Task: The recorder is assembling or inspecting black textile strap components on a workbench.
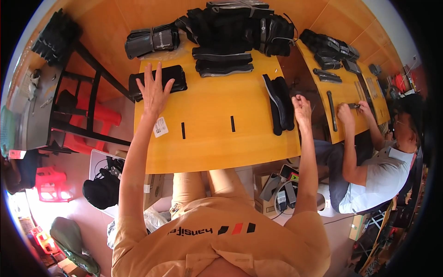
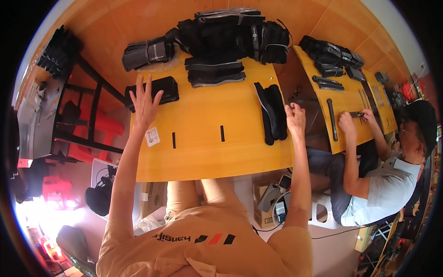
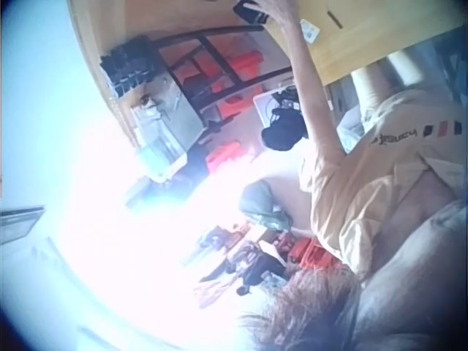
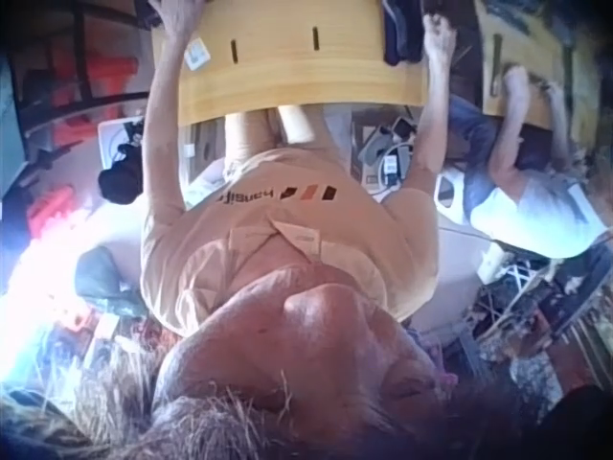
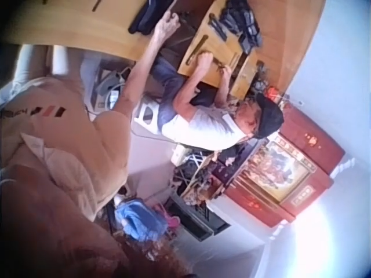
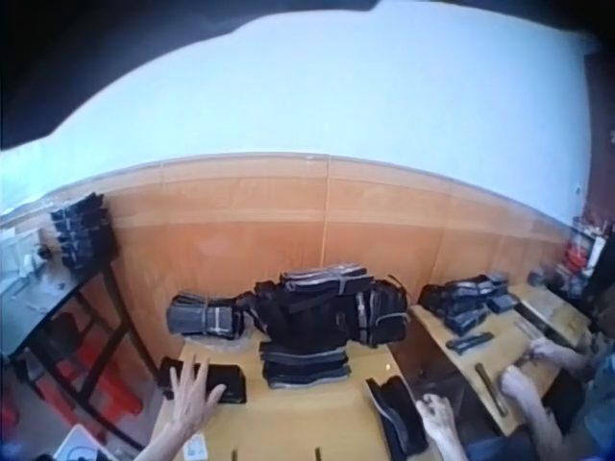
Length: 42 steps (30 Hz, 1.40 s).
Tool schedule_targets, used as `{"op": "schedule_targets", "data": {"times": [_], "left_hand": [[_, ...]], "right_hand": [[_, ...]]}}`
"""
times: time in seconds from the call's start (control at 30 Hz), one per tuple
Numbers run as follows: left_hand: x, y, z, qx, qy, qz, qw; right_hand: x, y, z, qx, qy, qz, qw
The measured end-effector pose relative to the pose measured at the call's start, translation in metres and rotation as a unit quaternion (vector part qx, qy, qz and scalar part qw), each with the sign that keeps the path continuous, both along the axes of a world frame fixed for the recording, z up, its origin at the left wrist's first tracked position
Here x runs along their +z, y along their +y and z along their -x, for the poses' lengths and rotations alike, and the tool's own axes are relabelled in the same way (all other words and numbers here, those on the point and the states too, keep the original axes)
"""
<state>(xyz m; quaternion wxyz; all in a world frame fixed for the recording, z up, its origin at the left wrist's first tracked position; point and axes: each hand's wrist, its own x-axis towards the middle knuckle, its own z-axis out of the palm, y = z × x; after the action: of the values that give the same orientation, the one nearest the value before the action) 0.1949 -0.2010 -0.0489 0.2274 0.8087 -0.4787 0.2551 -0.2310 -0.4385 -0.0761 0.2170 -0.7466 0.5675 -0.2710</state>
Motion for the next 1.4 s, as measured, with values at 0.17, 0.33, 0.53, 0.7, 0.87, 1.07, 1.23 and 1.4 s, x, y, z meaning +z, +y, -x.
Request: {"op": "schedule_targets", "data": {"times": [0.17,0.33,0.53,0.7,0.87,1.07,1.23,1.4], "left_hand": [[0.012,-0.050,0.100,-0.173,0.532,0.007,0.829],[-0.007,-0.094,0.213,-0.119,0.783,-0.139,0.594],[-0.034,-0.103,0.233,-0.132,0.732,-0.102,0.661],[-0.006,-0.072,0.227,-0.248,0.808,-0.020,0.534],[0.027,-0.030,0.227,-0.247,0.797,0.096,0.542],[0.021,-0.002,0.204,-0.260,0.685,0.059,0.678],[0.028,0.026,0.195,-0.244,0.691,0.170,0.658],[0.013,0.045,0.190,-0.230,0.644,0.196,0.702]], "right_hand": [[-0.017,0.011,-0.017,0.029,0.023,-0.023,0.999],[0.001,0.070,-0.054,0.031,0.001,-0.015,0.999],[-0.011,0.087,-0.052,0.027,-0.155,-0.077,0.985],[0.014,0.103,-0.049,0.077,-0.317,-0.180,0.928],[0.058,0.137,-0.057,0.154,-0.457,-0.394,0.782],[0.072,0.176,-0.088,0.194,-0.415,-0.248,0.853],[0.089,0.191,-0.091,0.291,-0.381,-0.270,0.835],[0.093,0.201,-0.092,0.398,-0.290,-0.288,0.821]]}}
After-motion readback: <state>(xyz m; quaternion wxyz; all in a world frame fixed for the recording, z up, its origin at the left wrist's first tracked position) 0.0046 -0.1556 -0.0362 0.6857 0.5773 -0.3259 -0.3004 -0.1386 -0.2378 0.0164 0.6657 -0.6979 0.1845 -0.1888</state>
